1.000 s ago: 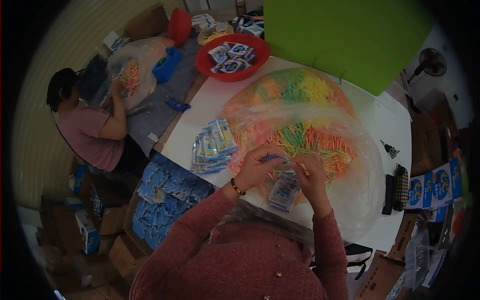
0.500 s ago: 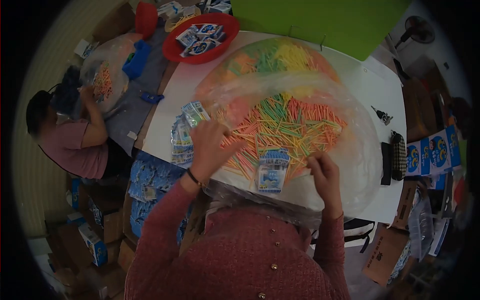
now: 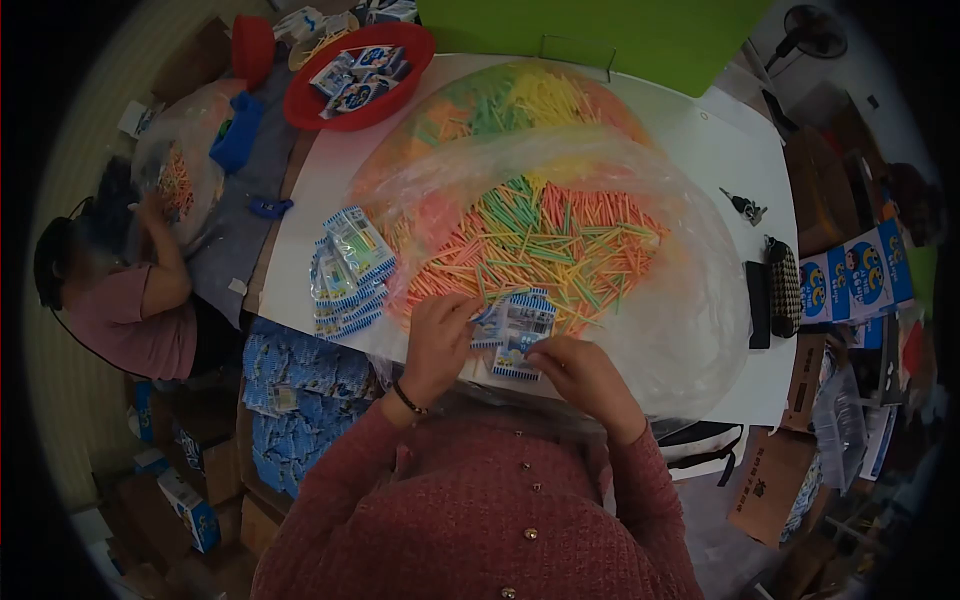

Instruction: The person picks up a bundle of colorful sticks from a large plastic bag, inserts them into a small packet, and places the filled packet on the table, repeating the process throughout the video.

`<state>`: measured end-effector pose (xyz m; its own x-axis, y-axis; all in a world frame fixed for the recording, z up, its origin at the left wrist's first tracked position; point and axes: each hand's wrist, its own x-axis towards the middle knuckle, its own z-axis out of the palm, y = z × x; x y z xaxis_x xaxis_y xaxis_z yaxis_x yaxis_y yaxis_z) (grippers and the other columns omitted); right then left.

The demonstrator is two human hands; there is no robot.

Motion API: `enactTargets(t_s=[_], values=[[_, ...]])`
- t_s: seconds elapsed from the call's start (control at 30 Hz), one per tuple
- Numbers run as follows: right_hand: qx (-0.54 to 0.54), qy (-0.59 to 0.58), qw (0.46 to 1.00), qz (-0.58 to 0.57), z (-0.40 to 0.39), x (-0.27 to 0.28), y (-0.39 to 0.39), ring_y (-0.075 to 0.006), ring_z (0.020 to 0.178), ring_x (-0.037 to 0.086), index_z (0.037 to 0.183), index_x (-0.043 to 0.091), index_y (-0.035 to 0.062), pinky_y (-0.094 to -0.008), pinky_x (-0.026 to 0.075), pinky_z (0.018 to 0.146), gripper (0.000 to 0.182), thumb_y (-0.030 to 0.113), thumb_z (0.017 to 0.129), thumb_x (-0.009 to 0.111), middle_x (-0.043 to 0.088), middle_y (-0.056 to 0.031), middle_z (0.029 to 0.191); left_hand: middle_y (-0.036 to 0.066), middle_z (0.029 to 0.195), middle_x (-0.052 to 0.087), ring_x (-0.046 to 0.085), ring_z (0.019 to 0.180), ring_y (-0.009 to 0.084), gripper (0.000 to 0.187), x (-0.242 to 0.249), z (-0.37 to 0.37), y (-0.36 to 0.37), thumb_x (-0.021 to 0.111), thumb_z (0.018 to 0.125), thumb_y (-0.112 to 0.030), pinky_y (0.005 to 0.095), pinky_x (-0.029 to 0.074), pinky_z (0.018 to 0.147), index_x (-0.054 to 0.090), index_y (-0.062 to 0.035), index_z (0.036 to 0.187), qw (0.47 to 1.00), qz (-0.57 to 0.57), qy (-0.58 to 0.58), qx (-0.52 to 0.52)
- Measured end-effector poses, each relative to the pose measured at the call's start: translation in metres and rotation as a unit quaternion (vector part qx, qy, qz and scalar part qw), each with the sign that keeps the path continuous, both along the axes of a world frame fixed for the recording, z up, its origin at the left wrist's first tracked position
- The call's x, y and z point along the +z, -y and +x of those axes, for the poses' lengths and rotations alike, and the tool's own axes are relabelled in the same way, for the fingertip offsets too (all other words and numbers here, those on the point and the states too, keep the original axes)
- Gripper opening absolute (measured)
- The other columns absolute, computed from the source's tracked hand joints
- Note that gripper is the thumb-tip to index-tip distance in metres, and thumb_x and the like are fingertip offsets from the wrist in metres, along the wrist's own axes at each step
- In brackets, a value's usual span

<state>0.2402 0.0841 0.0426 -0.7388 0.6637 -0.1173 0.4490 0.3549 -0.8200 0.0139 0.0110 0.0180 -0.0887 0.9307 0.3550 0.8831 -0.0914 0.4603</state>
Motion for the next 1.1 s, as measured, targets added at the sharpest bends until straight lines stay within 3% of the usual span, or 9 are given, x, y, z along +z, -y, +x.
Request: enactTargets(t_s=[0.07, 0.1, 0.17, 0.37, 0.5, 0.6, 0.67, 0.87, 1.1], values=[[-0.035, -0.025, 0.995, 0.092, -0.01, 0.01, -0.021, -0.033, 0.087, 0.062, 0.102, 0.064, 0.0037, -0.0392, 0.049, 0.077, 0.021, 0.015, 0.084, 0.067, 0.064, -0.0145, 0.091, 0.006, 0.099, 0.066, 0.062, 0.093, 0.0194, 0.022, -0.002, -0.01, -0.002, 0.061, 0.091, -0.01, 0.0321, 0.047, 0.084, 0.063, -0.0024, 0.112, 0.968, 0.046, 0.245, 0.01], [-0.07, -0.048, 0.979, 0.188, -0.016, 0.013, -0.037, -0.0352, 0.09, 0.06, 0.104, 0.063, 0.0044, -0.0417, 0.048, 0.079, 0.025, 0.016, 0.082, 0.068, 0.063, -0.0139, 0.092, 0.006, 0.099, 0.066, 0.062, 0.093, 0.0194, 0.022, -0.002, -0.012, -0.003, 0.061, 0.091, -0.01, 0.0321, 0.047, 0.084, 0.063, -0.0024, 0.112, 0.969, 0.046, 0.245, 0.009], [-0.104, -0.057, 0.925, 0.36, -0.035, 0.003, -0.068, -0.0346, 0.093, 0.059, 0.103, 0.061, 0.0017, -0.0431, 0.047, 0.083, 0.033, 0.016, 0.076, 0.072, 0.062, -0.013, 0.093, 0.004, 0.101, 0.067, 0.063, 0.091, 0.0125, 0.021, 0.001, -0.014, -0.006, 0.057, 0.096, -0.01, 0.026, 0.051, 0.079, 0.062, 0.0001, 0.114, 0.814, -0.056, 0.578, 0.003], [-0.08, 0.207, 0.909, 0.353, -0.067, -0.03, -0.091, -0.0339, 0.091, 0.06, 0.097, 0.059, -0.0015, -0.0445, 0.048, 0.084, 0.041, 0.025, 0.07, 0.076, 0.063, -0.0171, 0.094, 0.001, 0.1, 0.067, 0.061, 0.09, 0.0073, 0.022, 0.002, 0.004, -0.001, 0.056, 0.097, -0.01, 0.0233, 0.049, 0.081, 0.062, 0.001, 0.115, 0.786, -0.113, 0.607, -0.046], [-0.105, 0.238, 0.892, 0.369, -0.063, -0.035, -0.088, -0.0333, 0.087, 0.061, 0.089, 0.058, -0.0013, -0.0432, 0.049, 0.08, 0.037, 0.027, 0.073, 0.074, 0.062, -0.0185, 0.09, 0.001, 0.101, 0.066, 0.06, 0.09, 0.007, 0.022, -0.004, 0.0, 0.001, 0.055, 0.098, -0.01, 0.0232, 0.048, 0.082, 0.061, 0.0006, 0.116, 0.779, -0.124, 0.614, -0.03], [-0.078, 0.193, 0.945, 0.251, -0.039, -0.023, -0.093, -0.0328, 0.084, 0.061, 0.092, 0.06, -0.0019, -0.0375, 0.049, 0.076, 0.03, 0.022, 0.078, 0.071, 0.063, -0.019, 0.09, 0.001, 0.103, 0.066, 0.059, 0.09, 0.0067, 0.022, -0.004, -0.003, 0.002, 0.053, 0.099, -0.011, 0.0229, 0.048, 0.081, 0.061, 0.0004, 0.116, 0.77, -0.115, 0.627, -0.017], [-0.145, 0.001, 0.986, 0.084, -0.026, -0.019, -0.093, -0.0245, 0.085, 0.062, 0.101, 0.06, -0.0004, -0.0308, 0.048, 0.074, 0.022, 0.016, 0.087, 0.065, 0.065, -0.0141, 0.095, 0.001, 0.105, 0.065, 0.06, 0.092, 0.0069, 0.022, -0.005, -0.004, -0.001, 0.051, 0.1, -0.011, 0.0229, 0.048, 0.081, 0.06, 0.0005, 0.116, 0.752, -0.122, 0.647, -0.018], [-0.235, -0.302, 0.921, -0.07, -0.023, -0.06, -0.089, -0.0146, 0.085, 0.056, 0.112, 0.053, 0.002, -0.0292, 0.046, 0.075, 0.021, 0.009, 0.093, 0.057, 0.061, -0.0064, 0.093, 0.002, 0.104, 0.066, 0.06, 0.093, 0.0076, 0.022, 0.0, 0.005, -0.014, 0.051, 0.1, -0.011, 0.0233, 0.048, 0.082, 0.06, 0.0002, 0.116, 0.74, -0.15, 0.654, -0.043], [-0.227, -0.275, 0.932, -0.062, -0.024, -0.068, -0.094, -0.0106, 0.095, 0.055, 0.115, 0.055, 0.0039, -0.0262, 0.046, 0.08, 0.02, 0.007, 0.095, 0.055, 0.059, -0.0023, 0.109, 0.002, 0.105, 0.066, 0.06, 0.094, 0.0079, 0.022, -0.016, 0.007, -0.019, 0.052, 0.099, -0.011, 0.0233, 0.048, 0.083, 0.059, 0.0007, 0.117, 0.76, -0.137, 0.633, -0.053]])
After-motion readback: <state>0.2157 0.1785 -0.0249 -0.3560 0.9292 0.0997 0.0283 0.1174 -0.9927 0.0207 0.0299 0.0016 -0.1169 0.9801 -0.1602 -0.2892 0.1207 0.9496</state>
